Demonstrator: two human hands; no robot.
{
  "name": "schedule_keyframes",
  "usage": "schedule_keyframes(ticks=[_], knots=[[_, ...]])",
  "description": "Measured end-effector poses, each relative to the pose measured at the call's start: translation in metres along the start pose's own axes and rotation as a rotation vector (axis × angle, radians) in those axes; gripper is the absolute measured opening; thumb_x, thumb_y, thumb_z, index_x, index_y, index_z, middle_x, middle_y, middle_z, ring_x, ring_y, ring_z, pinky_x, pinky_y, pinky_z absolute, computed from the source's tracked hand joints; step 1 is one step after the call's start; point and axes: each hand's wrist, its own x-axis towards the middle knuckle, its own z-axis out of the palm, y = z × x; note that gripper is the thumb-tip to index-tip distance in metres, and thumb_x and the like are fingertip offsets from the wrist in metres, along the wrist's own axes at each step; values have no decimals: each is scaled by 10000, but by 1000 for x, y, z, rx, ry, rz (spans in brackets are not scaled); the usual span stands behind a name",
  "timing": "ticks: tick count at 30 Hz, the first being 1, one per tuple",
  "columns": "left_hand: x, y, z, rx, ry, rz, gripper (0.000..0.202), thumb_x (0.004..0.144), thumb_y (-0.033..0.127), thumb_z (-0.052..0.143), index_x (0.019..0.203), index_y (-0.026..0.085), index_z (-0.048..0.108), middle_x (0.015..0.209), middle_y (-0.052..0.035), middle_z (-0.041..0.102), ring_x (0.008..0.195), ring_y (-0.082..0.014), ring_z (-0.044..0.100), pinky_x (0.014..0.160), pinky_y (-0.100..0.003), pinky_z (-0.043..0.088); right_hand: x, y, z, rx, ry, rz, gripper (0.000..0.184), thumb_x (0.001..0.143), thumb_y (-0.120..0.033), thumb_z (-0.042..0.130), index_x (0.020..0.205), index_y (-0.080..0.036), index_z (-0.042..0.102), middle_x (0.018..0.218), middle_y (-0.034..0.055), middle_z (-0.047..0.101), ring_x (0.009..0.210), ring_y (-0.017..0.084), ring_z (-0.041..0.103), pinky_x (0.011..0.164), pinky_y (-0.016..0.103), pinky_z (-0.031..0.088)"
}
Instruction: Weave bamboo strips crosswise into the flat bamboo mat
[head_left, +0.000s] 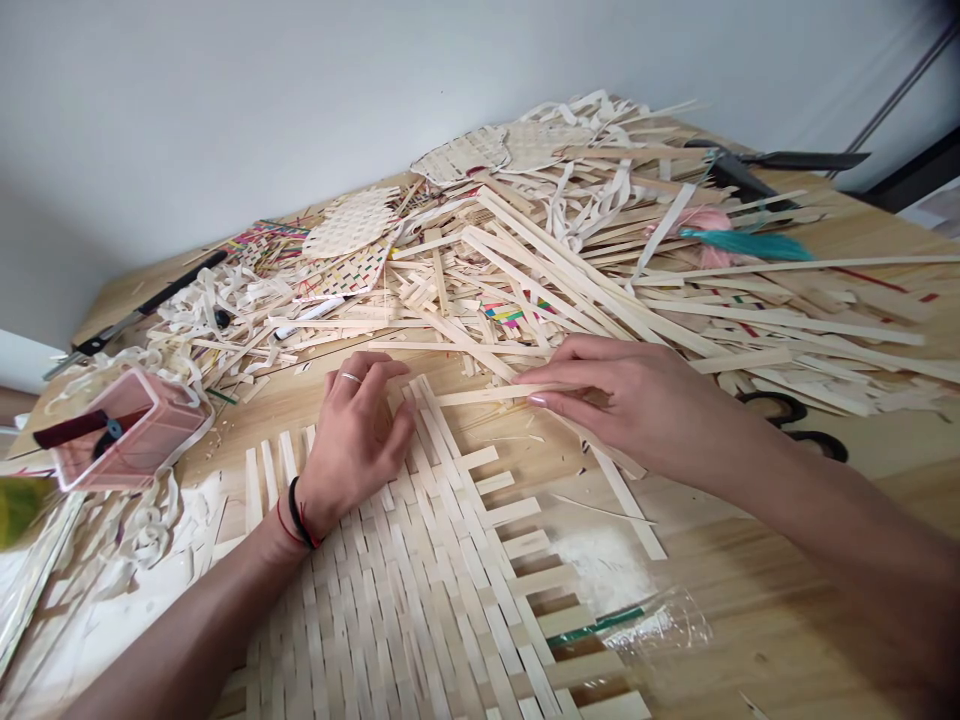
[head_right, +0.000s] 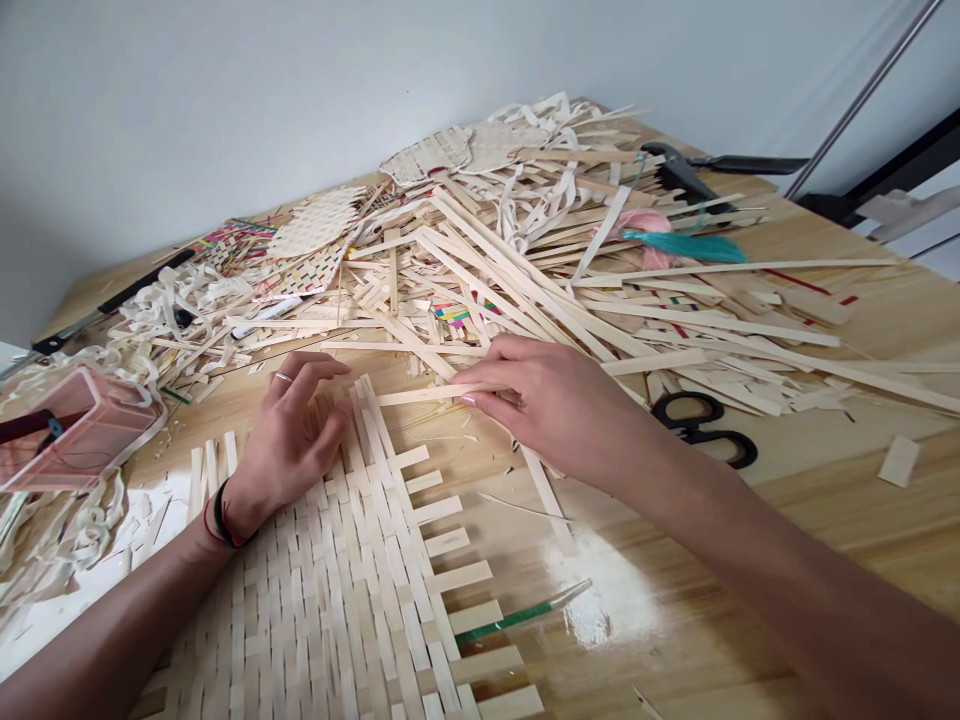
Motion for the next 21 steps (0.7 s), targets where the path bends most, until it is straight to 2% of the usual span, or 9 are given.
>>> schedule_keyframes(ticks=[7, 14, 21], knots=[[2, 3, 0, 10, -92, -12, 247, 1017, 297, 522, 1235, 206, 593, 1148, -87, 730, 1096, -298, 632, 988, -496, 450, 0, -2, 1, 23, 42, -22, 279, 1047, -359, 616, 1140, -281, 867, 1009, 61, 782, 865, 218, 739, 835, 383, 595], [1, 1, -1, -55, -93, -66, 359, 1017, 309, 512, 1352, 183, 540, 1230, -110, 714, 1174, -314, 594, 1051, -528, 437, 1, -3, 1, 41, 57, -17, 272, 1051, -360, 622, 1146, -278, 863, 1003, 60, 778, 871, 222, 735, 788, 380, 573], [1, -1, -2, -105, -109, -70, 411, 960, 269, 550, 1363, 188, 530, 1189, -99, 694, 1166, -312, 594, 1046, -528, 453, 1, -4, 0, 35, 50, -12, 280, 1050, -367, 619, 1138, -260, 861, 1008, 68, 779, 872, 227, 736, 785, 383, 573]])
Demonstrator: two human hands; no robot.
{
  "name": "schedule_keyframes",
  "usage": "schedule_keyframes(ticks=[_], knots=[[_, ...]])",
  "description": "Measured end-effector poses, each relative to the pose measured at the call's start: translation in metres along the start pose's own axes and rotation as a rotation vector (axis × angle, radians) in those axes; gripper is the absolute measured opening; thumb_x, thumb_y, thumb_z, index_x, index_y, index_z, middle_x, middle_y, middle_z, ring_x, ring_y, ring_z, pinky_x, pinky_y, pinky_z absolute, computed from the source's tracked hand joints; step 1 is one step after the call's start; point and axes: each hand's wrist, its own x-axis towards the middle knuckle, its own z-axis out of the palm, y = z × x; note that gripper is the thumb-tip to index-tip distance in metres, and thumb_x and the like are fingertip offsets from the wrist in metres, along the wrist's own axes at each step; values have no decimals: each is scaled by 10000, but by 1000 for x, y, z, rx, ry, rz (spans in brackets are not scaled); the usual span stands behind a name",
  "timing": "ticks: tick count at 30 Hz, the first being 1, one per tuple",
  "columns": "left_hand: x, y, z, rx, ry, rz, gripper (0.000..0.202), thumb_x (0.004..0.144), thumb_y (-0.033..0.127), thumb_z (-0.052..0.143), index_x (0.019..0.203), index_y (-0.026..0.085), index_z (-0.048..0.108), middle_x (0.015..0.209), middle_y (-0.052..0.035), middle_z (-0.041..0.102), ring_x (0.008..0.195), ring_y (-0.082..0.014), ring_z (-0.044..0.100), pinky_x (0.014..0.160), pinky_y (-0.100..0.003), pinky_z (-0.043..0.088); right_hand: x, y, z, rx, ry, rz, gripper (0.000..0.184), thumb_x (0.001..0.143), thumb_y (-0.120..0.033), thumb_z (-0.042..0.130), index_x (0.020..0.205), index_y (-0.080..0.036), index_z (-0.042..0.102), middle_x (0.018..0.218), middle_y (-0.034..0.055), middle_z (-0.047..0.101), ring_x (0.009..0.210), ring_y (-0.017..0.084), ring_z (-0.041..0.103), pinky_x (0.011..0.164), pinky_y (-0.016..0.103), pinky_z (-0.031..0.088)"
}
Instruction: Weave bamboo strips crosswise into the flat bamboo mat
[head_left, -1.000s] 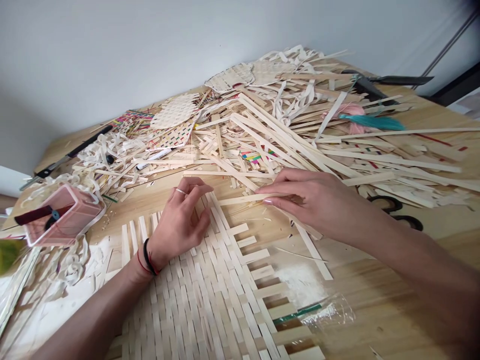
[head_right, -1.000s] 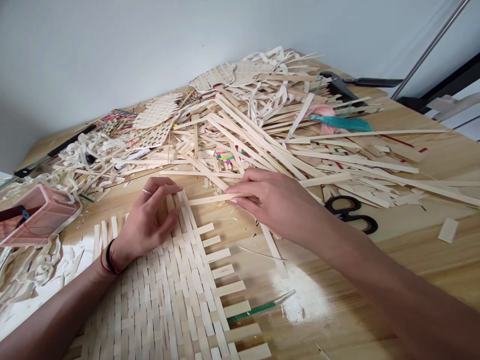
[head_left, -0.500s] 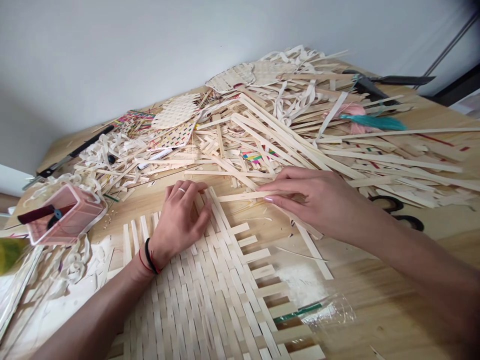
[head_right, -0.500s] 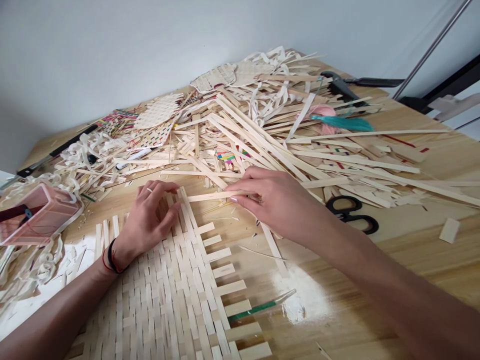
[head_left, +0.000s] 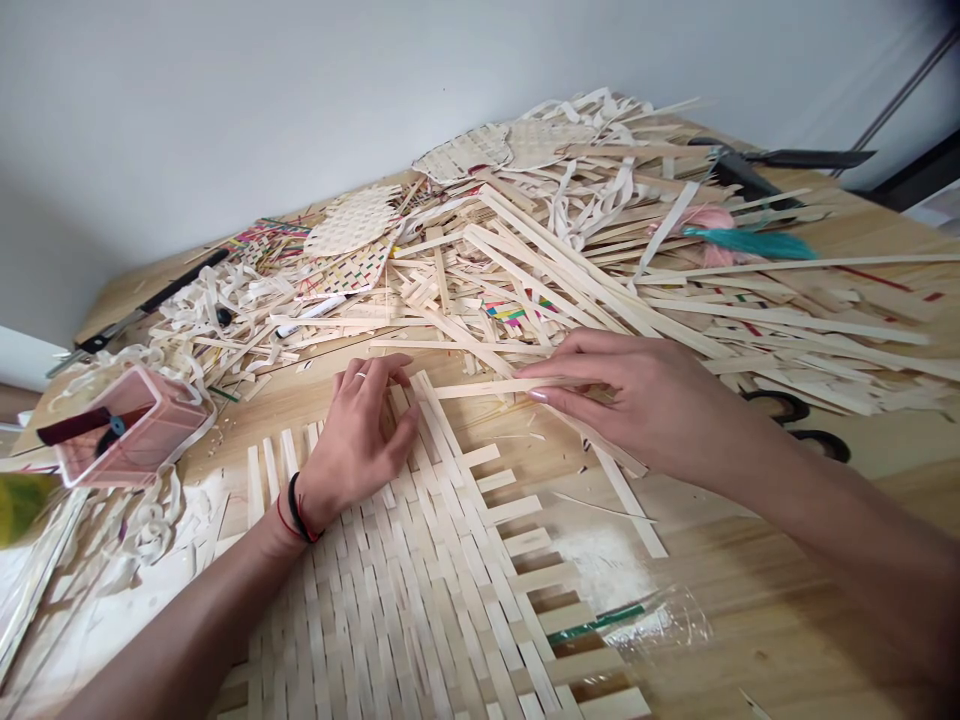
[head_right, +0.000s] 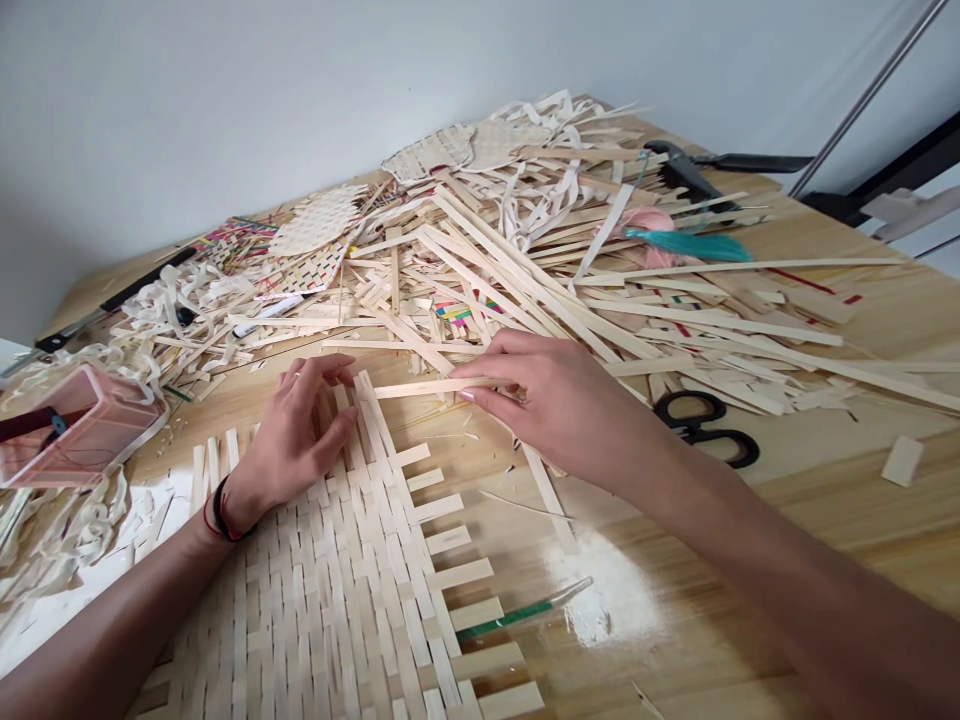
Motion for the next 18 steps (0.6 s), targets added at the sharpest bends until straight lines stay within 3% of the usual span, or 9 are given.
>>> schedule_keyframes(ticks=[11, 18], knots=[[-1, -9, 0, -127, -40, -15, 533, 896, 224, 639, 1412, 224, 504, 1205, -103, 649, 1173, -308, 602, 1065, -541, 478, -1, 4, 2, 1, -23, 6, 292, 1040, -381, 616, 1141, -277, 870, 1007, 66, 787, 859, 222, 735, 829, 391, 583], [0, -6, 0, -93, -19, 0, 413, 938, 235, 624, 1344, 227, 552, 1197, -97, 663, 1156, -296, 619, 1068, -525, 472, -1, 5, 3, -22, -24, 21, 307, 1049, -391, 611, 1130, -248, 870, 1017, 67, 786, 876, 221, 734, 812, 383, 565]])
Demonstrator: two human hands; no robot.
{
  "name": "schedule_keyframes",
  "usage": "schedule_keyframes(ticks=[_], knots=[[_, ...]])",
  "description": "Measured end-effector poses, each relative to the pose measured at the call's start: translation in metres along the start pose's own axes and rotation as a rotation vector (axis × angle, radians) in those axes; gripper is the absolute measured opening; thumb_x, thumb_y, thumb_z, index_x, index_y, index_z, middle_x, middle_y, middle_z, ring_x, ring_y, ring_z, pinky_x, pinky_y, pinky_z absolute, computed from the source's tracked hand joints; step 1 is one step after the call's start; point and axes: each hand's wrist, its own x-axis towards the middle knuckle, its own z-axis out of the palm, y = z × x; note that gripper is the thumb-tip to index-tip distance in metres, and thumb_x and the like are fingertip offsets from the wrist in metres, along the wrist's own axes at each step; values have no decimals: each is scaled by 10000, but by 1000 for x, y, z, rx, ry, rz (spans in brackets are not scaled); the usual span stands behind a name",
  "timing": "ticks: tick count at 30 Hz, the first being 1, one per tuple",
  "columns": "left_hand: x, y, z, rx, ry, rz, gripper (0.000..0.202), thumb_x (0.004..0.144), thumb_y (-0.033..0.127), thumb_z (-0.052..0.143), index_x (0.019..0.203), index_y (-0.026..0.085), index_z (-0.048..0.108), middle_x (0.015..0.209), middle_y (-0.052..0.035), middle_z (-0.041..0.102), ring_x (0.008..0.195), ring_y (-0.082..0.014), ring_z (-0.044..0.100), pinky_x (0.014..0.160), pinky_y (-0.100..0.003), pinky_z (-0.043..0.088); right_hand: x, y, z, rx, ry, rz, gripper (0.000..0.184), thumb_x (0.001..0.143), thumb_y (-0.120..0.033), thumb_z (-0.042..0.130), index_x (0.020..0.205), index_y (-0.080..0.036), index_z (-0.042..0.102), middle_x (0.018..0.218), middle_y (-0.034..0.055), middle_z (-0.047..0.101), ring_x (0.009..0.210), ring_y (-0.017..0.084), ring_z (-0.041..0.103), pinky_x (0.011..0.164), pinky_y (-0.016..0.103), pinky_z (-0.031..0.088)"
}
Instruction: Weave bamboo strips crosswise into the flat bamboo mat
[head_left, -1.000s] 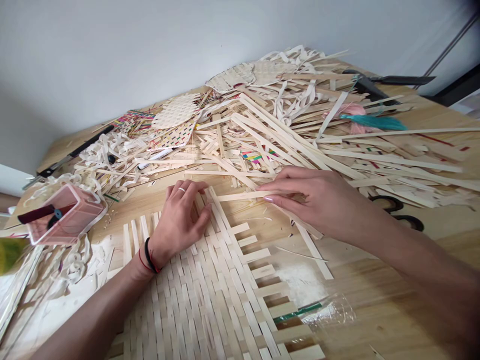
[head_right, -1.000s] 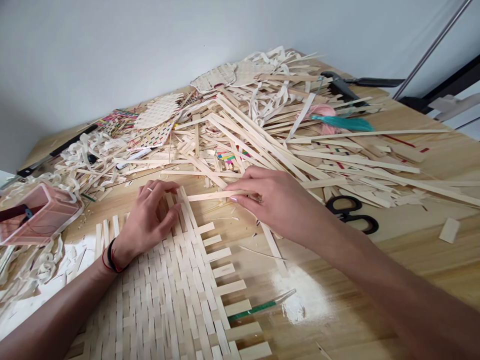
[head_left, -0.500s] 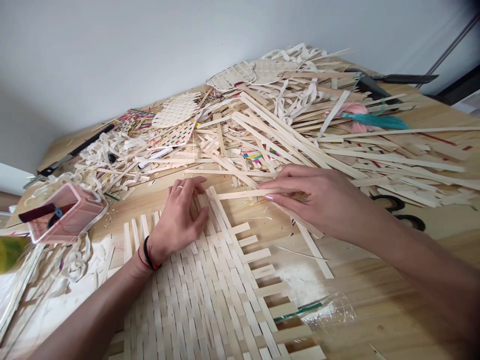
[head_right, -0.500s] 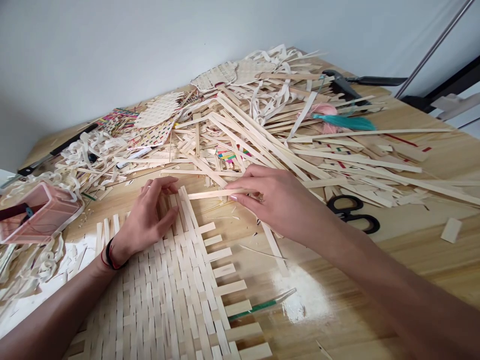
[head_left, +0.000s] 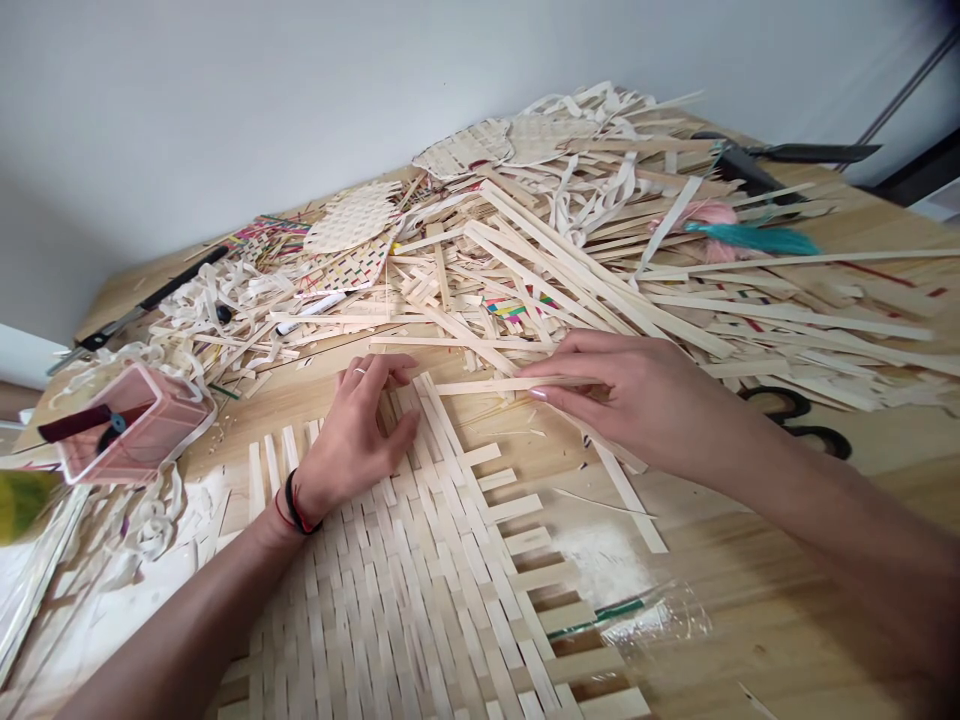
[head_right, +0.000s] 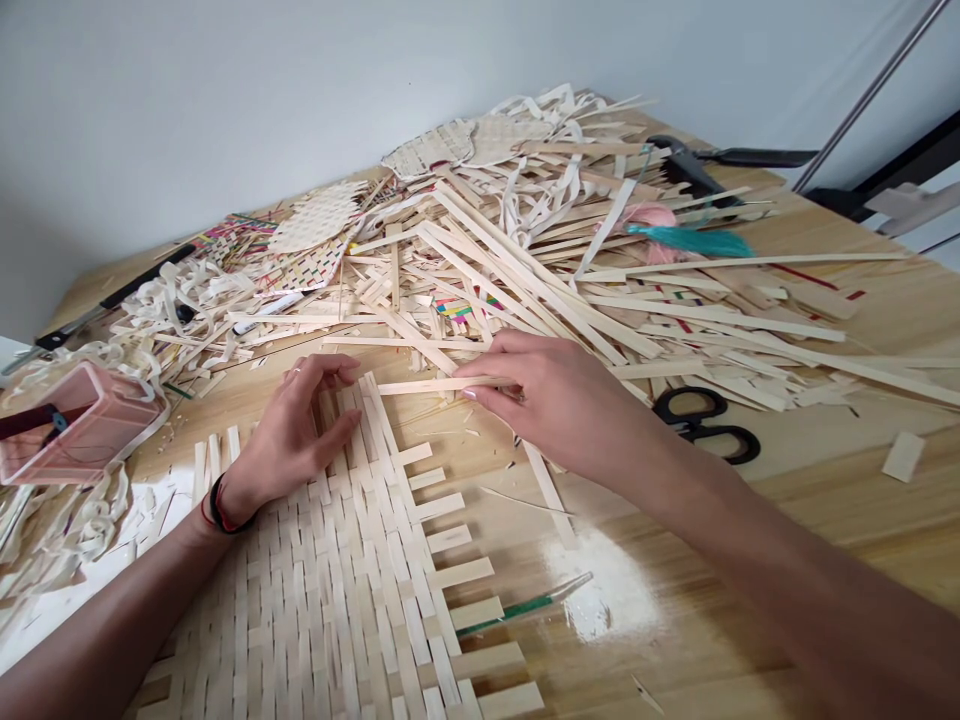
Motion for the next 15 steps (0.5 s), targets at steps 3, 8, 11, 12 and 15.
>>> schedule_keyframes(ticks=[3, 8, 11, 12, 15], knots=[[1, 6, 1, 124, 29, -8, 346, 976, 297, 598, 1310, 210, 575, 1196, -103, 678, 1164, -314, 610, 1054, -531, 454, 0, 1, 1, -5, -3, 3, 313, 1052, -397, 607, 1126, -242, 869, 1017, 68, 787, 874, 221, 732, 800, 384, 558], [1, 10, 3, 196, 10, 16, 337, 983, 320, 590, 1300, 206, 584, 1190, -98, 696, 1161, -315, 594, 1043, -514, 444, -1, 3, 2, 14, -21, 10, 316, 1051, -411, 603, 1139, -263, 867, 1039, 62, 794, 888, 221, 737, 817, 386, 566], [1, 7, 2, 175, -8, 22, 356, 948, 289, 616, 1292, 203, 590, 1204, -106, 682, 1161, -316, 586, 1051, -520, 448, -1, 3, 2, 14, -24, 17, 310, 1047, -413, 601, 1141, -284, 867, 1042, 59, 797, 891, 224, 738, 827, 393, 574], [1, 6, 1, 158, -13, 16, 365, 939, 277, 620, 1295, 204, 590, 1206, -108, 677, 1159, -315, 588, 1052, -521, 452, -1, 2, 2, 15, -27, 19, 307, 1045, -413, 602, 1141, -291, 866, 1042, 58, 798, 889, 225, 738, 828, 396, 577], [1, 3, -1, 95, -34, -3, 409, 924, 252, 634, 1326, 215, 574, 1201, -106, 673, 1153, -309, 601, 1060, -524, 457, 0, 1, 1, 15, -33, 25, 298, 1041, -410, 605, 1136, -299, 865, 1042, 55, 802, 888, 226, 742, 822, 399, 581]])
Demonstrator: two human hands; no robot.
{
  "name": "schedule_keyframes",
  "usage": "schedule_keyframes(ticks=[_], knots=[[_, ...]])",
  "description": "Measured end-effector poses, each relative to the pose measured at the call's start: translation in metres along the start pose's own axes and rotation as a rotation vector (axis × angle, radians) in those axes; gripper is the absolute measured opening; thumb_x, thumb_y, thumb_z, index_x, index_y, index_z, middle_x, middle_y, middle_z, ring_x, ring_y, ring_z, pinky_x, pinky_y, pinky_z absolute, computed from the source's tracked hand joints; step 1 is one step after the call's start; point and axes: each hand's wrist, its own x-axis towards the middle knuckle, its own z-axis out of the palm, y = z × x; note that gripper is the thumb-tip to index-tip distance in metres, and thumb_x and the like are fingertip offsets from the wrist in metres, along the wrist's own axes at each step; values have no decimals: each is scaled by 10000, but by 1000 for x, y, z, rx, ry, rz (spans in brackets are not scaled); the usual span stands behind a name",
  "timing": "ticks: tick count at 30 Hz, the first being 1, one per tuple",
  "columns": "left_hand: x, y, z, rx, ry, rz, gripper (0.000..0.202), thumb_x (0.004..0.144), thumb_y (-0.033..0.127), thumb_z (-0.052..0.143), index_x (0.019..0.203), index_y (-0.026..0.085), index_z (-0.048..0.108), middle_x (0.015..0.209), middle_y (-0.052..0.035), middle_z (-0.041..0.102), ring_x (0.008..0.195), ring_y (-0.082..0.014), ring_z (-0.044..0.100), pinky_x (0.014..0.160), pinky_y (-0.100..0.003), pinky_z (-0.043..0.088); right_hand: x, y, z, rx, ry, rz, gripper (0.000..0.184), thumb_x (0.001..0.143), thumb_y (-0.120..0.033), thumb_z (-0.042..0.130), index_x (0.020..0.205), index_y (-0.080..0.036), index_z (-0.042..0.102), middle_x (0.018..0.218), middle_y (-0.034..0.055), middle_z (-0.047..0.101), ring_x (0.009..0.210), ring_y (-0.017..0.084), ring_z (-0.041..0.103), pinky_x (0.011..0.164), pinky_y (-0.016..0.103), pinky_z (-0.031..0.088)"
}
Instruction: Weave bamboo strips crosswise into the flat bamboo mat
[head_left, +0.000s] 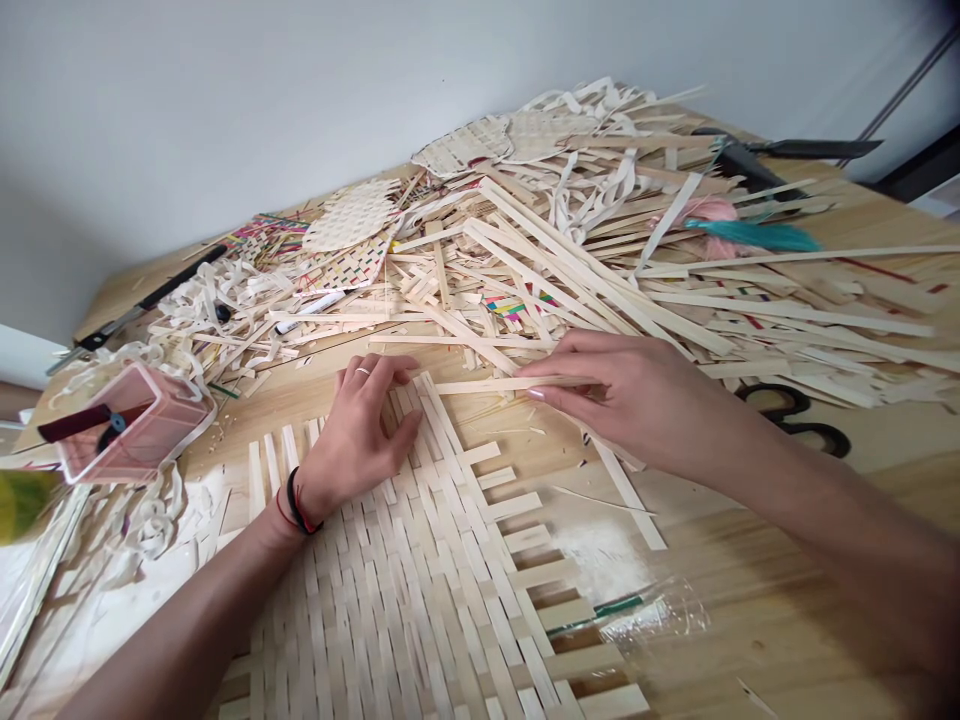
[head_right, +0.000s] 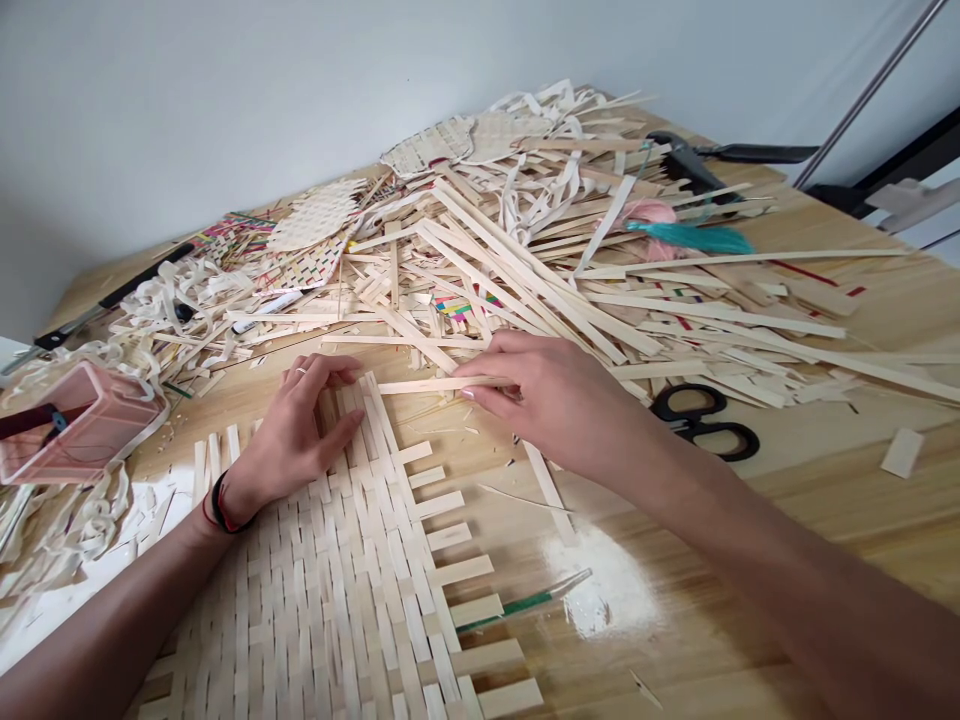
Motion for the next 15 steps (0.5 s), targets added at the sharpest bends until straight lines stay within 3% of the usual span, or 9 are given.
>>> schedule_keyframes(ticks=[6, 15], knots=[[0, 1, 0, -5, 18, -8, 399, 935, 244, 607, 1332, 224, 567, 1147, -90, 684, 1126, -304, 624, 1040, -517, 461, 0, -1, 0, -11, 17, 1, 297, 1034, -394, 608, 1135, -287, 867, 1050, 63, 807, 903, 237, 750, 835, 410, 587], [0, 3, 9, 172, 135, -14, 200, 1003, 342, 591, 1119, 192, 655, 1184, -127, 641, 1135, -326, 576, 1012, -534, 448, 0, 0, 1, -28, 25, -10, 312, 1036, -391, 598, 1120, -262, 869, 1036, 69, 800, 894, 237, 752, 821, 405, 576]])
